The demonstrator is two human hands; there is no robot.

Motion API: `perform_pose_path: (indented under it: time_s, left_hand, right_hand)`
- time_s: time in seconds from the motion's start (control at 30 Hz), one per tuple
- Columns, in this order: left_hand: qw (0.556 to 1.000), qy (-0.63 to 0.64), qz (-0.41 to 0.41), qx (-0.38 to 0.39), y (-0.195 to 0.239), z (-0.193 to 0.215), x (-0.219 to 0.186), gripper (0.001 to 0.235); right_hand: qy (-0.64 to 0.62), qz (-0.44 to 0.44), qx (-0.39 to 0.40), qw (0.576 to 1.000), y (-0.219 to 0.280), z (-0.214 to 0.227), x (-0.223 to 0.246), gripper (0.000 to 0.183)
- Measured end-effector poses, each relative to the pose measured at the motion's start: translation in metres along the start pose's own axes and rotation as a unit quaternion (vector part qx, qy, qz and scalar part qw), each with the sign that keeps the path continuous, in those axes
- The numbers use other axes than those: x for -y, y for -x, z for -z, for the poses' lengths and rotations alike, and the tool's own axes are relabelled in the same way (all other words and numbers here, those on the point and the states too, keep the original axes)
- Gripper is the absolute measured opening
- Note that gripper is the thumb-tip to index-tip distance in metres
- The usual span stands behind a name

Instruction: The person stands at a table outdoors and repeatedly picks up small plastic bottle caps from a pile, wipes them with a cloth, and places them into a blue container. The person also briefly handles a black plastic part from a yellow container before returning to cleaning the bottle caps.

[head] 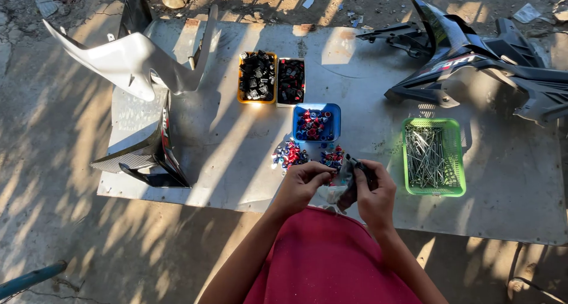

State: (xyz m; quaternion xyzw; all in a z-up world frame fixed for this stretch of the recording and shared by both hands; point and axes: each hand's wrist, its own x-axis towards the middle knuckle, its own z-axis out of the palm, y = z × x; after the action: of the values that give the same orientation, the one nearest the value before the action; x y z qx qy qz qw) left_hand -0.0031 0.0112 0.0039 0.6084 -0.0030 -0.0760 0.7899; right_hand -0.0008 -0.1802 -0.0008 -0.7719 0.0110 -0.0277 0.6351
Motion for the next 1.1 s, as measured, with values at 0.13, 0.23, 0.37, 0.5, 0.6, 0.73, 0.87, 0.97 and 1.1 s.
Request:
perform_pose_path:
  time_s: [0.13,0.23,0.37,0.5,0.6,0.73,0.87,0.97,1.1]
  left_hand:
    - [0.997,0.058,0.048,-0.025,0.001,-0.003,0.014,0.022]
    - [0.998,0.038,0.043,-0.003,0.004,-0.01,0.014,0.026]
    - [0.98,0.161,0.112,0.011,0.005,0.005,0.012,0.039]
    - [0.978,0.141,0.15,0.029,0.009,0.014,0.01,0.045]
    - [0.96,0.215,0.177,0.011,0.011,0.003,0.015,0.043]
    - [0.931,0.27,0.245,-0.003,0.014,0.016,0.066,0.032]
    - [0.923,0.251,0.29,0.005,0.02,0.022,0.086,0.025]
    - [0.952,0.189,0.239,-0.025,0.02,0.015,0.064,0.021]
    - [0.991,0.019,0.134,-0.016,0.022,0.024,0.065,0.028]
  right_hand:
    - [-0.028,0.032,0.052,0.998,0.004,-0.001,0.009,0.023]
    - [0.075,0.128,0.098,0.984,0.0,-0.007,0.012,0.029]
    - [0.109,0.15,0.216,0.959,-0.015,-0.005,0.016,0.034]
    - [0.139,0.071,0.327,0.932,-0.02,0.001,0.025,0.023]
    - [0.159,0.13,0.26,0.943,-0.021,-0.001,0.003,0.015]
    - [0.166,0.172,0.176,0.955,0.002,-0.007,-0.015,0.008]
    - [0.201,0.201,0.119,0.951,0.018,-0.013,-0.036,0.008]
    - [0.233,0.175,0.141,0.946,0.019,-0.019,-0.032,0.016]
    - [0.089,-0.088,0.22,0.967,0.014,-0.022,-0.035,0.035]
